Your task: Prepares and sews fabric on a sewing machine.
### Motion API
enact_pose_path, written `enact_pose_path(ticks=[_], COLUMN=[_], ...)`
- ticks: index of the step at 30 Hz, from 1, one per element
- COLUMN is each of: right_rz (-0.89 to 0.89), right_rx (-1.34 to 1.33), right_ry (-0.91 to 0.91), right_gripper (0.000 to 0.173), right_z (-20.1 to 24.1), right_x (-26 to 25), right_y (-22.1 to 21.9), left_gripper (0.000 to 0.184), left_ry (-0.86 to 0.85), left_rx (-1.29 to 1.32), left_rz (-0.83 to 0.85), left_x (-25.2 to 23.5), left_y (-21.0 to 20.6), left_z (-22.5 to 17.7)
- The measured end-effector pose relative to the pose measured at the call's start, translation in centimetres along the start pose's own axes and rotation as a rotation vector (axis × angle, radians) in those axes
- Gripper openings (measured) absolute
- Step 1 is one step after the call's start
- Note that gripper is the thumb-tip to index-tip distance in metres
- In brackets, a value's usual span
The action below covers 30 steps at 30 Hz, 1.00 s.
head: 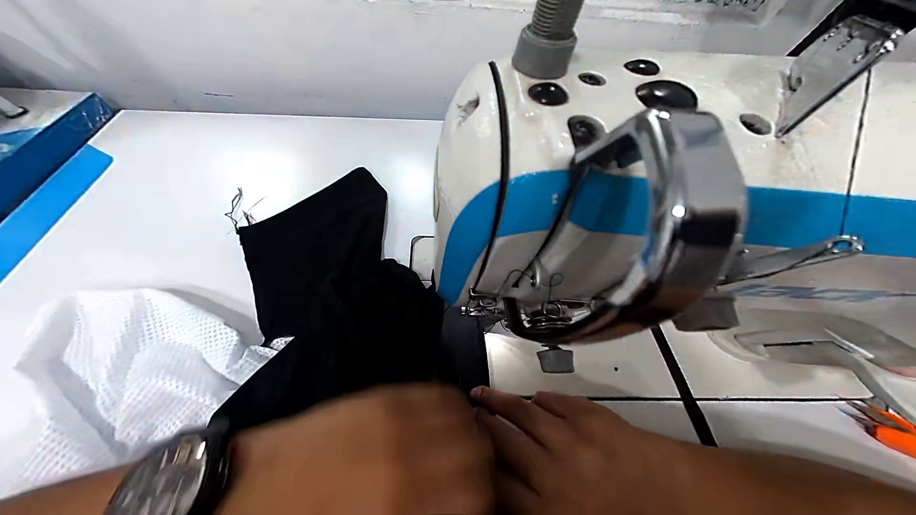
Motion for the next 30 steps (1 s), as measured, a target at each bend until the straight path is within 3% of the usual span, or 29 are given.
enact_pose_path(ticks=[3,7,10,18,30], right_rz=[-0.115,-0.086,0.004,-0.012,0.06], right_rx=[-0.129,-0.264,-0.28,-0.35,-0.277], right_ry=[-0.028,-0.004,-0.031,-0.053,-0.251], right_gripper=[0.015,0.014,0.015,0.016,0.02], right_z=[-1.8,-3.0,-2.9,-4.1,-6.6], right_x=[0.7,1.3,1.7,1.9,1.1], right_y=[-0.3,0.3,0.8,0.3,0.7], left_gripper=[0.073,0.066,0.066,0.069,0.066], left_ry=[0.09,0.117,0.099,0.059,-0.015], left_rx=[-0.252,-0.318,-0.332,-0.301,-0.249], left_rz=[-0.078,-0.075,-0.057,-0.059,-0.088], left_x=[2.2,3.3,3.4,2.9,1.4], left_y=[-3.0,-4.6,-4.8,-4.5,-2.7], left_z=[4.6,2.7,2.7,4.9,8.8])
Point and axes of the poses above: each hand's wrist, its own x-axis away from the middle knuckle, its own y-axis out of the back of the hand, z = x × y, the point moved 2 cm from there along -x, towards the middle knuckle, and after that the axes turned 10 degrees about -x, right-handed, at the moved point
